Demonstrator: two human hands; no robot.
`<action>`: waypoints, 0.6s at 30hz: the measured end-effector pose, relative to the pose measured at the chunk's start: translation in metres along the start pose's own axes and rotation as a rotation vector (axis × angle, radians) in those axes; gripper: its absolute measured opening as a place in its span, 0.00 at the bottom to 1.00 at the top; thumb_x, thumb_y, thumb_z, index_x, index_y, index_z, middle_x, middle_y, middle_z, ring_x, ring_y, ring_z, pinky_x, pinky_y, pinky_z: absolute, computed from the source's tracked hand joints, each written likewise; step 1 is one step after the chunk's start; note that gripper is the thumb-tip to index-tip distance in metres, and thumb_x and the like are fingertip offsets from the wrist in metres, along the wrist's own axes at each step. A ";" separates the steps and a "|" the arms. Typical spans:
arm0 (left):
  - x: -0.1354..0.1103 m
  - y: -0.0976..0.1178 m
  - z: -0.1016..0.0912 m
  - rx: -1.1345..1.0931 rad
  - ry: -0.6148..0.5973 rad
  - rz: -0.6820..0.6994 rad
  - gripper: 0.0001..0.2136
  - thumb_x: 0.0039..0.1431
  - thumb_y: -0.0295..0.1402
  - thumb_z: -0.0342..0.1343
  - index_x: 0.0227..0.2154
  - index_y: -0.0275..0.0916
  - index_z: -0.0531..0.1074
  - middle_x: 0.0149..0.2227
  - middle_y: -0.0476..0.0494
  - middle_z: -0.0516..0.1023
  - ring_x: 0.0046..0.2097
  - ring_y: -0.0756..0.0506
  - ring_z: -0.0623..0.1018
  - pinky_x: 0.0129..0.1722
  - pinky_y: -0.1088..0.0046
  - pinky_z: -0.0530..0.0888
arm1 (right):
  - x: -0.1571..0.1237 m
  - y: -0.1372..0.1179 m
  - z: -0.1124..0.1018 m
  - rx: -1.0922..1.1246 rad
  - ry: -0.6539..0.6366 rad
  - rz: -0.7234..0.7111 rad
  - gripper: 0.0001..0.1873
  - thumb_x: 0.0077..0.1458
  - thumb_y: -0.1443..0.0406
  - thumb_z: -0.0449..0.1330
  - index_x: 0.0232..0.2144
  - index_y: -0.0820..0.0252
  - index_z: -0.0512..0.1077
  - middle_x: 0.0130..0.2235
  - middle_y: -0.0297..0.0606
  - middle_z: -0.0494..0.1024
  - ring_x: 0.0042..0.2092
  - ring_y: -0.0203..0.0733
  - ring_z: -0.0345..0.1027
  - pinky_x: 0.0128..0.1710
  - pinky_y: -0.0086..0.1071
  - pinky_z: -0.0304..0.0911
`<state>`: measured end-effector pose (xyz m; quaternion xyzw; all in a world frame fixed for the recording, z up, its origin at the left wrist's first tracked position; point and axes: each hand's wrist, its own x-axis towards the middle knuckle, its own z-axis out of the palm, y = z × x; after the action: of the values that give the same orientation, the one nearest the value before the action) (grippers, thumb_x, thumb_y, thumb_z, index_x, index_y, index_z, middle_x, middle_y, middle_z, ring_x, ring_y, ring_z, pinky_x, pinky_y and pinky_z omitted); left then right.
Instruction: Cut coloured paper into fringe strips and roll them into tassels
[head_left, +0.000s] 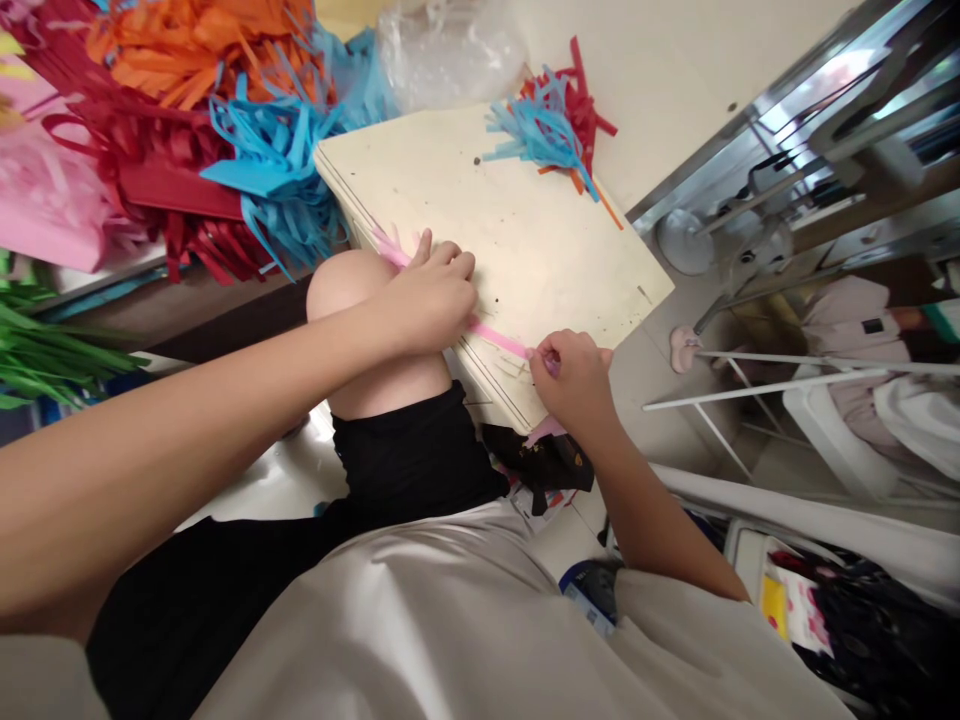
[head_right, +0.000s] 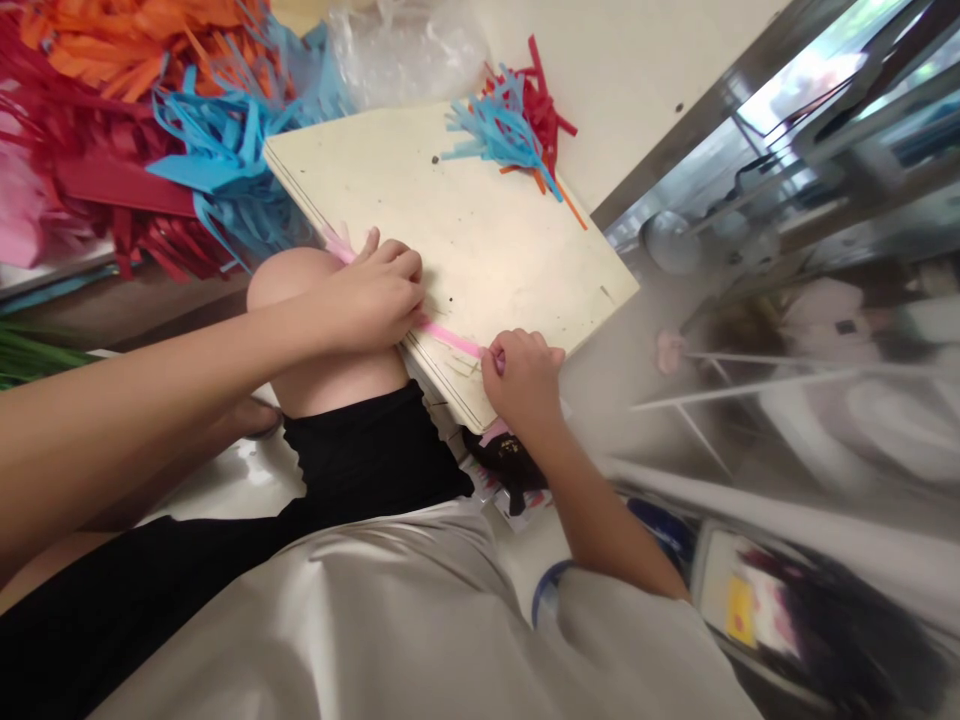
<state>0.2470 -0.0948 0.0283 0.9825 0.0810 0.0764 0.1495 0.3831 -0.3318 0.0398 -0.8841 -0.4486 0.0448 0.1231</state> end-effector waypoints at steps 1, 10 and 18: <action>0.001 -0.001 0.004 0.004 0.014 -0.012 0.14 0.70 0.30 0.55 0.42 0.33 0.87 0.54 0.31 0.77 0.68 0.28 0.71 0.82 0.20 0.51 | 0.000 0.000 0.000 -0.005 0.004 -0.004 0.10 0.70 0.62 0.61 0.35 0.58 0.68 0.40 0.42 0.79 0.47 0.51 0.67 0.50 0.43 0.49; 0.009 -0.010 0.023 -0.040 0.114 0.016 0.14 0.65 0.30 0.58 0.47 0.36 0.87 0.51 0.33 0.78 0.70 0.26 0.68 0.82 0.18 0.48 | 0.001 0.001 0.000 -0.044 0.014 -0.035 0.10 0.69 0.63 0.60 0.34 0.58 0.66 0.38 0.42 0.78 0.45 0.50 0.64 0.50 0.43 0.49; 0.006 0.033 -0.018 0.008 0.047 0.043 0.12 0.73 0.29 0.54 0.49 0.39 0.83 0.60 0.37 0.80 0.74 0.31 0.69 0.81 0.23 0.58 | 0.002 -0.008 -0.012 -0.294 0.135 -0.264 0.06 0.64 0.65 0.60 0.43 0.59 0.74 0.46 0.50 0.78 0.52 0.57 0.61 0.51 0.47 0.47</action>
<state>0.2543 -0.1194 0.0555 0.9825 0.0637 0.1025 0.1419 0.3803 -0.3272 0.0531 -0.8271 -0.5530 -0.0968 0.0272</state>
